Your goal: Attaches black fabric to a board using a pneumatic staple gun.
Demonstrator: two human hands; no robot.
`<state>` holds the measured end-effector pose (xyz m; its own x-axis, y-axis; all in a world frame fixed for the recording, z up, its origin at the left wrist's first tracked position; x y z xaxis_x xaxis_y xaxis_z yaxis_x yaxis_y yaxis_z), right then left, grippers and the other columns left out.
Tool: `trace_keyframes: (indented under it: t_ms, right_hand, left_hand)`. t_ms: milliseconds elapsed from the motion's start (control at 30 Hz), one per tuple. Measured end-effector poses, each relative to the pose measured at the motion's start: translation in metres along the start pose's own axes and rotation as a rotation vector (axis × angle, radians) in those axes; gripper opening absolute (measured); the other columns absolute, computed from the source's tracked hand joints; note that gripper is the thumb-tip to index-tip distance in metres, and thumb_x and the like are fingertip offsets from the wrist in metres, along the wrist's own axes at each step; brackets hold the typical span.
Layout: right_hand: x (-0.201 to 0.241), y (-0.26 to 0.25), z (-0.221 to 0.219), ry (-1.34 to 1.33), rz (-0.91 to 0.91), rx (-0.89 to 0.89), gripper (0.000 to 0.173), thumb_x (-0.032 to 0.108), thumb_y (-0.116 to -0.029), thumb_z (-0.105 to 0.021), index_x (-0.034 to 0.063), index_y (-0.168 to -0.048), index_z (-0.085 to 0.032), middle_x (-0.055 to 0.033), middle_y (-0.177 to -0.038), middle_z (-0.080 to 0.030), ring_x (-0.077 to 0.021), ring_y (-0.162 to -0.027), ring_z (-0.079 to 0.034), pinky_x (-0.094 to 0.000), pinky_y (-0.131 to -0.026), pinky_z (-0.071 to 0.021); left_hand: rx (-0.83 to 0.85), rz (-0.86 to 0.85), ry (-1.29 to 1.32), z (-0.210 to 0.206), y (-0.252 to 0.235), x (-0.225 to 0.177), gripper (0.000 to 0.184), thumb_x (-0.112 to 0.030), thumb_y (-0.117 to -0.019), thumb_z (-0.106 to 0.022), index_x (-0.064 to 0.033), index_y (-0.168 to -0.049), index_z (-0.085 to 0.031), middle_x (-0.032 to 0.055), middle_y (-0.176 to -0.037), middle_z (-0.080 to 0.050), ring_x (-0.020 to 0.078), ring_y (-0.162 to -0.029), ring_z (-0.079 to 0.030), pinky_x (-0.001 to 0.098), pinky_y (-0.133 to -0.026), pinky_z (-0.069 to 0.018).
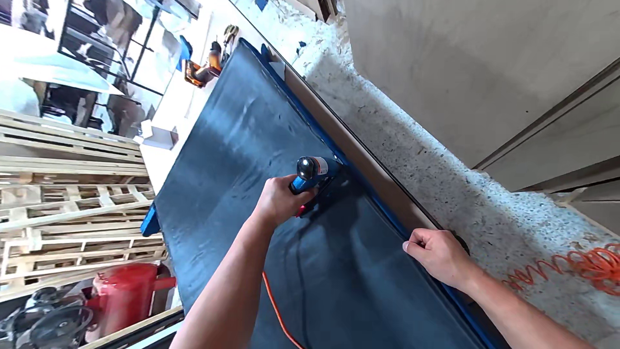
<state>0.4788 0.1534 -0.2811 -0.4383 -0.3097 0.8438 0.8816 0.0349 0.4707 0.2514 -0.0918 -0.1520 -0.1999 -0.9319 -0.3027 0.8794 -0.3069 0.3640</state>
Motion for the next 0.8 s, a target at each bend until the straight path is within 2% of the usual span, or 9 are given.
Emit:
trace_keyframes:
  t_ms: [267,367,467,567,633,800]
  right_hand:
    - [0.000,0.000,0.000,0.008,0.005,0.002,0.031,0.034,-0.0993,-0.062,0.0227,-0.070,-0.063,0.0067,-0.054,-0.052,-0.0084,-0.048,-0.050,-0.0323,-0.045,-0.0416]
    - [0.000,0.001,0.000,0.012,-0.017,0.024,0.031,0.034,-0.1004,-0.062,0.0221,-0.072,-0.064,0.0061,-0.055,-0.054,-0.0089,-0.049,-0.052,-0.0330,-0.047,-0.0429]
    - [-0.001,0.000,0.000,0.019,-0.030,0.048,0.031,0.034,-0.1010,-0.061,0.0216,-0.073,-0.064,0.0057,-0.056,-0.054,-0.0099,-0.051,-0.052,-0.0345,-0.048,-0.0431]
    - [-0.001,0.002,-0.002,-0.001,-0.015,0.050,0.031,0.033,-0.1008,-0.060,0.0213,-0.072,-0.063,0.0052,-0.055,-0.052,-0.0103,-0.049,-0.051,-0.0340,-0.046,-0.0411]
    - [-0.001,0.000,-0.001,-0.006,0.007,0.034,0.031,0.032,-0.1000,-0.061,0.0212,-0.072,-0.063,0.0052,-0.055,-0.053,-0.0100,-0.049,-0.050,-0.0338,-0.046,-0.0415]
    - [0.002,0.001,0.000,0.009,0.030,0.038,0.031,0.031,-0.1003,-0.061,0.0198,-0.072,-0.064,0.0046,-0.055,-0.052,-0.0107,-0.049,-0.051,-0.0351,-0.046,-0.0419]
  left_hand:
    - [0.124,0.092,0.043,-0.014,0.002,-0.003,0.023,-0.034,-0.0937,-0.074,-0.0115,-0.097,-0.073,0.0065,-0.073,-0.069,0.0196,-0.059,-0.066,0.0484,-0.061,-0.0578]
    - [0.126,0.081,0.038,-0.023,0.018,-0.013,0.022,-0.034,-0.0935,-0.073,-0.0132,-0.098,-0.073,0.0044,-0.073,-0.069,0.0178,-0.061,-0.067,0.0470,-0.061,-0.0583]
    - [0.131,0.046,-0.020,-0.030,0.034,-0.029,0.018,-0.032,-0.0918,-0.074,-0.0152,-0.097,-0.072,0.0026,-0.076,-0.069,0.0172,-0.068,-0.067,0.0493,-0.065,-0.0559]
    - [0.123,0.065,-0.018,-0.037,0.050,-0.036,0.015,-0.031,-0.0930,-0.075,-0.0171,-0.098,-0.072,0.0005,-0.074,-0.069,0.0146,-0.064,-0.067,0.0451,-0.059,-0.0566]
    - [0.156,0.047,-0.004,-0.047,0.059,-0.044,0.015,-0.032,-0.0922,-0.076,-0.0181,-0.099,-0.073,-0.0013,-0.075,-0.070,0.0121,-0.064,-0.067,0.0429,-0.060,-0.0584]
    - [0.169,0.027,-0.055,-0.063,0.081,-0.060,0.014,-0.035,-0.0884,-0.073,-0.0218,-0.093,-0.070,-0.0059,-0.068,-0.066,0.0083,-0.059,-0.064,0.0383,-0.054,-0.0553]
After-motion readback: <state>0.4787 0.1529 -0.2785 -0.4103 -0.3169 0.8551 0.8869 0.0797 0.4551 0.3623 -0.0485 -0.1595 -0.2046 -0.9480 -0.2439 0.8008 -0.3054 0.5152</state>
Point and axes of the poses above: each hand's wrist, its own y-axis away from the middle knuckle, its own z-axis out of the back of the hand, x = y × z, the point moved 9 cm from there along -y, towards the middle knuckle
